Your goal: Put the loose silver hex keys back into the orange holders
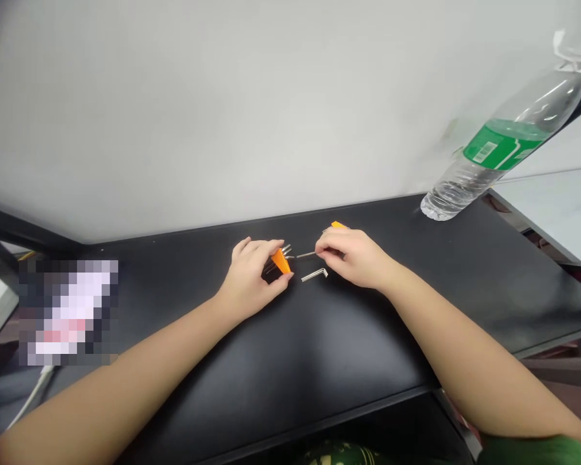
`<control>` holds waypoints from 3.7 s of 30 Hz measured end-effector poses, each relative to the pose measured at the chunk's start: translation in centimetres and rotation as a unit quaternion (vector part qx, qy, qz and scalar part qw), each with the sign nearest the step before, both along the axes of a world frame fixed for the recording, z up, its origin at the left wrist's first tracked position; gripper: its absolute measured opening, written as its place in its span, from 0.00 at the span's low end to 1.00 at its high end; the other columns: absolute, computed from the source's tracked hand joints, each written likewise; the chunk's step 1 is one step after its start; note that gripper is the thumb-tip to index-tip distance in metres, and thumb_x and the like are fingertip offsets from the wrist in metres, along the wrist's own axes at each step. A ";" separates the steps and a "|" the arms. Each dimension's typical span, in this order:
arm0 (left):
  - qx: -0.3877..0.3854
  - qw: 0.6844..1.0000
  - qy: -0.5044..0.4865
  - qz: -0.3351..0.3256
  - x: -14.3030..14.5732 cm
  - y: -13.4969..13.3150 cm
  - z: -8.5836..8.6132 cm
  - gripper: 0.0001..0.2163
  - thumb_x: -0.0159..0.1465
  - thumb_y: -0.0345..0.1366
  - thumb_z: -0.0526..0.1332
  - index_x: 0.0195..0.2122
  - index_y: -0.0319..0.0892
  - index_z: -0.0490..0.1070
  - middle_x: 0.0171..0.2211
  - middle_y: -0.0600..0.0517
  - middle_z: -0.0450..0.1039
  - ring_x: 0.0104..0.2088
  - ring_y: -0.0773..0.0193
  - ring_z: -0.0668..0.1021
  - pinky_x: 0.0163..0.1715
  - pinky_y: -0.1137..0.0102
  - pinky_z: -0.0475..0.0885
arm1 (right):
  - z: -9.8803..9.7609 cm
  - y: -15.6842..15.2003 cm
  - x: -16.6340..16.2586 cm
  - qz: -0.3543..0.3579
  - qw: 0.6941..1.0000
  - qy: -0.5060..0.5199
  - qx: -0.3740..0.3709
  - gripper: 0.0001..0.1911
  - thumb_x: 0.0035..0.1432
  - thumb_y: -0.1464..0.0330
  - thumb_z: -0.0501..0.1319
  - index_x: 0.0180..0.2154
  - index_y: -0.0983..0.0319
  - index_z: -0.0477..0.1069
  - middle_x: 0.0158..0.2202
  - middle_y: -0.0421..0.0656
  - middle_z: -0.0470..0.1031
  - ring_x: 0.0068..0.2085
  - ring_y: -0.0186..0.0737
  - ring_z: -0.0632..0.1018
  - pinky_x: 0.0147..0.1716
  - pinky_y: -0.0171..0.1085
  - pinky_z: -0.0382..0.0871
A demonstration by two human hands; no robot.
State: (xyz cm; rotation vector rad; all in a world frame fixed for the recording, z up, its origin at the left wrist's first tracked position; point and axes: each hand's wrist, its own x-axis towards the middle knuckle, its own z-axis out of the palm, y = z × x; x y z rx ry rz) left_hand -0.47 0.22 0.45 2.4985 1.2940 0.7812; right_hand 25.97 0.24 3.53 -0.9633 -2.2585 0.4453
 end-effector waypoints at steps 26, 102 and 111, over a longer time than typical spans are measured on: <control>0.026 0.999 0.026 -0.026 0.0 -0.2 0.0 0.25 0.64 0.39 0.65 0.62 0.46 0.65 0.52 0.46 0.80 0.56 0.53 0.78 0.71 0.44 0.51 | -0.5 -1.1 -1.2 0.029 0.997 -0.045 0.052 0.12 0.71 0.74 0.54 0.44 0.58 0.76 0.41 0.47 0.80 0.41 0.42 0.80 0.42 0.42 0.77; 0.036 0.999 0.020 -0.034 0.0 0.0 -0.1 0.24 0.63 0.40 0.67 0.60 0.46 0.67 0.50 0.47 0.81 0.54 0.52 0.79 0.70 0.44 0.52 | 0.0 -0.8 -1.3 0.001 0.996 -0.081 -0.045 0.08 0.70 0.73 0.56 0.37 0.61 0.70 0.34 0.42 0.71 0.35 0.37 0.72 0.37 0.37 0.67; 0.045 0.998 0.015 -0.041 0.0 -0.1 -0.2 0.25 0.63 0.40 0.67 0.60 0.46 0.64 0.50 0.47 0.81 0.53 0.53 0.80 0.70 0.45 0.53 | -0.2 -1.2 -1.4 -0.002 0.995 -0.100 0.002 0.09 0.70 0.74 0.56 0.40 0.62 0.74 0.36 0.44 0.72 0.35 0.38 0.74 0.36 0.38 0.69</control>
